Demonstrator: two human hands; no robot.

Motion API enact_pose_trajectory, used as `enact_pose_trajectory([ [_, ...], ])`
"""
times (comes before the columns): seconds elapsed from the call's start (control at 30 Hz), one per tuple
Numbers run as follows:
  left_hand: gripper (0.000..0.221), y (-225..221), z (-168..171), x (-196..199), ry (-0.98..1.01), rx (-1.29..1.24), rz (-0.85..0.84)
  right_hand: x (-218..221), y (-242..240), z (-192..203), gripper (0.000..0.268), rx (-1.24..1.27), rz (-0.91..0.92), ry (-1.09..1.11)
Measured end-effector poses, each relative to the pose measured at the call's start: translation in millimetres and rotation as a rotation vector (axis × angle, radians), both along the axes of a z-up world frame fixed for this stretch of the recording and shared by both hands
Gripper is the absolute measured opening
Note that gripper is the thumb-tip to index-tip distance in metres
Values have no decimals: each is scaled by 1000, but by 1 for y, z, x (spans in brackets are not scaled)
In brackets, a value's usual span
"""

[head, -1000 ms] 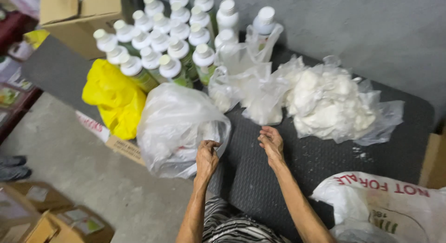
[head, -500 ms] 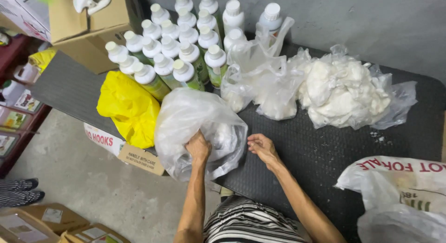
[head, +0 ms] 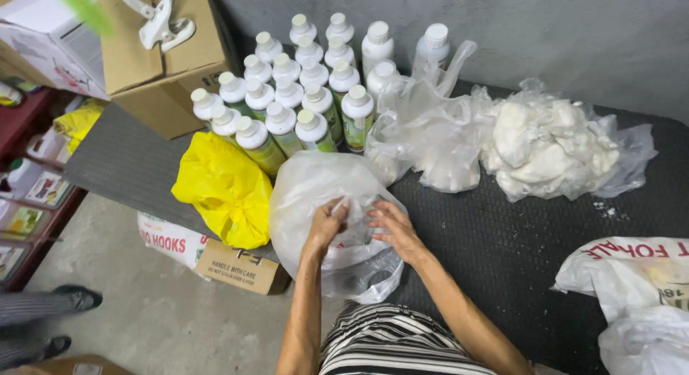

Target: Packaging white material into plastic bags and then placing them into a cardboard box.

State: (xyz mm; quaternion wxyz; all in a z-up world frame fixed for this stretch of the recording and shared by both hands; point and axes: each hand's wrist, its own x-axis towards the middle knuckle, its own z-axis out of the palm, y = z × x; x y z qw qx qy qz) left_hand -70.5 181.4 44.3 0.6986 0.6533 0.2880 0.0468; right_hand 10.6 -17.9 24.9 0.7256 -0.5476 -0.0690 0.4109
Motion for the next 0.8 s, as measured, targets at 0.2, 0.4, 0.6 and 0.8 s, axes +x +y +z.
enact_pose_trajectory([
  [0.2,33,-49,26,-2,14,249,-443,33,0,-66,35,122,-291,-33],
  [0.4,32,-49,44,6,20,416,-250,41,-70,-24,20,395,-588,199],
  [0.6,26,-75,59,21,-228,723,-68,51,-162,8,8,269,-573,-1],
  [0.8,56,-133,118,39,-582,975,115,44,-213,3,9,318,-663,-4],
])
